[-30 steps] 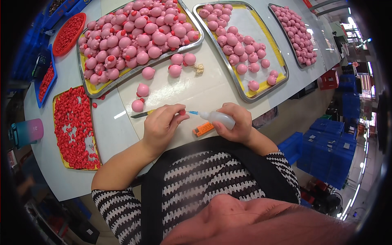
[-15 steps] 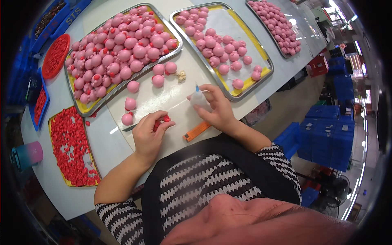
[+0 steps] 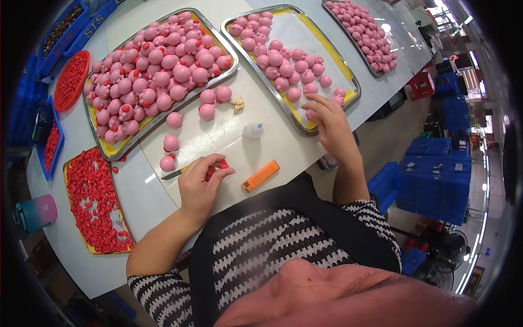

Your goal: The person applies glue from a squeeze bottle onto small red parts and attaches them onto pink spherical figure bodies by hand.

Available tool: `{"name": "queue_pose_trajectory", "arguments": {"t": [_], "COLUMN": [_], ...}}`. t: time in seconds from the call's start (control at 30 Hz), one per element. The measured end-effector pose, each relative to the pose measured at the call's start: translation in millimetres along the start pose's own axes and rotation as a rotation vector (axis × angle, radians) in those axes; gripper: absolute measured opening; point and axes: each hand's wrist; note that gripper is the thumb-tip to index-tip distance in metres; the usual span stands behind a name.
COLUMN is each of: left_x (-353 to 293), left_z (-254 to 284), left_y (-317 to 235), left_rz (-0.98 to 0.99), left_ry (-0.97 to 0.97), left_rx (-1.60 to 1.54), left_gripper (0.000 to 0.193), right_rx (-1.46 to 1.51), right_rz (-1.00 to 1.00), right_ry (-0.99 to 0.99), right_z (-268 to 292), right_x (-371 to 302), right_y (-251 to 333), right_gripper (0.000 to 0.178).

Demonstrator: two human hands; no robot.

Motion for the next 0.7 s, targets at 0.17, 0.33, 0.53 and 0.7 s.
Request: {"name": "queue_pose_trajectory", "arguments": {"t": [0.17,0.33,0.53,0.7], "left_x": [-2.6,-4.3,-4.8,-5.0], "left_z": [8.2,19.4,16.8,22.2], "left_y": [1.8,8.1,11.2,20.8], "left_rz": [-0.007,-0.008,-0.021,-0.154], "left_ry": [0.019,0.025,0.101,0.116], "left_rx": [0.014,0.039,0.050,0.097], "left_gripper": [0.023,0.022,0.023,0.024], "right_rx": [0.086,0.638,1.221,1.087], "right_rz": [-0.163,-0.284,-0.177,-0.230], "right_ry": [0.247,0.352,0.439,0.483], "right_z": [-1.6,-11.7,-64.7,-85.8], "right_x": [-3.1,-5.5,-16.4,-13.1], "right_y": [-8.1,28.3,75.8,91.2], "right_gripper": [0.031,0.034,0.035,0.034]}}
Point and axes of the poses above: each hand's wrist, its own x-axis towards the middle knuckle, its own z-axis out of the back of the hand, y = z × x, and after that the axes turned 1 degree about y, right-handed
